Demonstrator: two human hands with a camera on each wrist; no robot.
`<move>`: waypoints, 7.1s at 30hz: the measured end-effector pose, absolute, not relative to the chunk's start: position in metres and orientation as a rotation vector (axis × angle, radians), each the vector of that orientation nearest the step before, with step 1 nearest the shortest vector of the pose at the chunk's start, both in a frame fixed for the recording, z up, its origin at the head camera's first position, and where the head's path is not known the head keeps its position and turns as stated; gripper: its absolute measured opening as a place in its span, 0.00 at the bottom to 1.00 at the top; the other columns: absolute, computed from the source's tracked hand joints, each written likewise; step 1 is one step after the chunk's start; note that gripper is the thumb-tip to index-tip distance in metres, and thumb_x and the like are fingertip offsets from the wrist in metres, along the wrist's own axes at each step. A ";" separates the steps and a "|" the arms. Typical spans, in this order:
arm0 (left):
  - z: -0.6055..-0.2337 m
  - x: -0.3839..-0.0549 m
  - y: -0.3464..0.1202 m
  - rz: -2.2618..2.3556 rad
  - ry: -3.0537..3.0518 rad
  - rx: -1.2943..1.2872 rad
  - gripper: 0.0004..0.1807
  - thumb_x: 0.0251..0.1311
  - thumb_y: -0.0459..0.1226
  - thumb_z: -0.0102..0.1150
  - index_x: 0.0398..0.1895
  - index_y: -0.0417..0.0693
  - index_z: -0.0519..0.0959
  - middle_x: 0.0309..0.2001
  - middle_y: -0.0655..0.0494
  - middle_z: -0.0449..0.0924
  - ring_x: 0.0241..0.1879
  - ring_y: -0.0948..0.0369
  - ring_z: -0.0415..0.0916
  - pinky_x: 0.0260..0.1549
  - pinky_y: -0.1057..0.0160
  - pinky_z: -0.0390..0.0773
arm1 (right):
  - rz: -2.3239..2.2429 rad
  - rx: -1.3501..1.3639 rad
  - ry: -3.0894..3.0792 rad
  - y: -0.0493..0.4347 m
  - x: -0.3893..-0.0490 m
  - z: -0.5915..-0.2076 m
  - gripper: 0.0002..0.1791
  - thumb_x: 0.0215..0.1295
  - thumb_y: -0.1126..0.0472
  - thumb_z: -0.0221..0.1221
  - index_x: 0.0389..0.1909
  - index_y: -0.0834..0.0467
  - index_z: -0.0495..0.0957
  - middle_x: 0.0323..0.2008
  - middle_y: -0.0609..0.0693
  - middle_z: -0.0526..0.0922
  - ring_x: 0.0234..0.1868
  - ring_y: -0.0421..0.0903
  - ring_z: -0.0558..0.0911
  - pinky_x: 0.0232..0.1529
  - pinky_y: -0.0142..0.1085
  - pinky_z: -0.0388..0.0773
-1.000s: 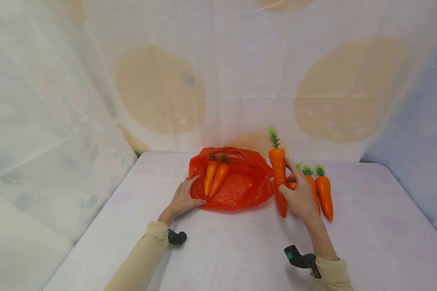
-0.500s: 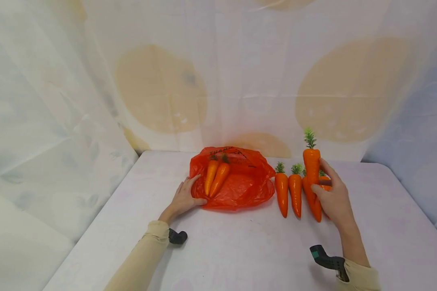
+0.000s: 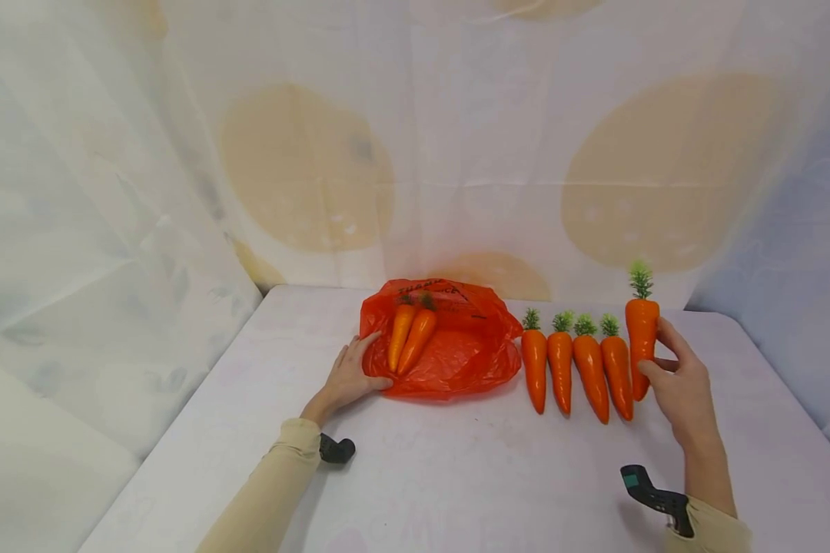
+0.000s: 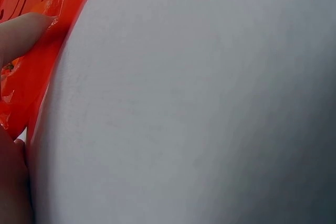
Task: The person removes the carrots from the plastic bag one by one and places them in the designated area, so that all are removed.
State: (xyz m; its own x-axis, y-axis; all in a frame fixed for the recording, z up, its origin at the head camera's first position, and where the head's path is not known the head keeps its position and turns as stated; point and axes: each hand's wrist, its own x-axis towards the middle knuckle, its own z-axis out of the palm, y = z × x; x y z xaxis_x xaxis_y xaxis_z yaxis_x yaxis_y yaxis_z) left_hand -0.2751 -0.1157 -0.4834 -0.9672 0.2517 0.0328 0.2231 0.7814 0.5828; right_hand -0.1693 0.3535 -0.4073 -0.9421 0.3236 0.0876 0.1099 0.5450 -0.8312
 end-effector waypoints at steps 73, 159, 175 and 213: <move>-0.485 -0.275 -0.117 0.983 2.905 0.365 0.50 0.42 0.54 0.65 0.70 0.63 0.52 0.71 0.48 0.46 0.72 0.53 0.35 0.68 0.49 0.37 | 1.416 -0.475 -2.570 0.335 -0.177 -0.419 0.35 0.68 0.49 0.46 0.72 0.52 0.46 0.69 0.65 0.52 0.59 0.63 0.63 0.44 0.31 0.77; -0.489 -0.276 -0.117 0.972 2.918 0.367 0.49 0.42 0.55 0.64 0.70 0.65 0.53 0.71 0.47 0.47 0.71 0.50 0.37 0.68 0.47 0.39 | 1.137 -0.016 -3.018 0.071 -0.284 -0.437 0.40 0.55 0.54 0.61 0.67 0.62 0.57 0.62 0.64 0.64 0.59 0.60 0.68 0.60 0.54 0.64; -0.486 -0.277 -0.115 0.979 2.913 0.359 0.50 0.41 0.56 0.64 0.70 0.65 0.52 0.71 0.49 0.47 0.71 0.52 0.36 0.68 0.49 0.38 | 1.096 -0.150 -2.982 0.067 -0.291 -0.440 0.42 0.54 0.58 0.63 0.67 0.62 0.53 0.58 0.65 0.68 0.59 0.63 0.67 0.60 0.52 0.64; -0.486 -0.278 -0.117 1.031 2.873 0.314 0.50 0.41 0.54 0.66 0.70 0.67 0.52 0.72 0.49 0.44 0.71 0.51 0.34 0.67 0.45 0.38 | 1.273 -0.003 -3.040 0.097 -0.272 -0.409 0.41 0.54 0.61 0.60 0.69 0.58 0.52 0.57 0.59 0.71 0.44 0.53 0.73 0.47 0.45 0.74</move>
State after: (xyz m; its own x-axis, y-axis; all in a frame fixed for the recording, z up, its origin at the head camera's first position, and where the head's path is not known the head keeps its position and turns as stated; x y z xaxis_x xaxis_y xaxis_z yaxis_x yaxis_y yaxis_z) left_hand -0.2779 -0.1166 -0.4864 -0.9764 0.2159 0.0003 0.1668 0.7535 0.6359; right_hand -0.2718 0.0971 -0.4087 -0.9882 -0.0575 -0.1421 0.0609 0.7035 -0.7080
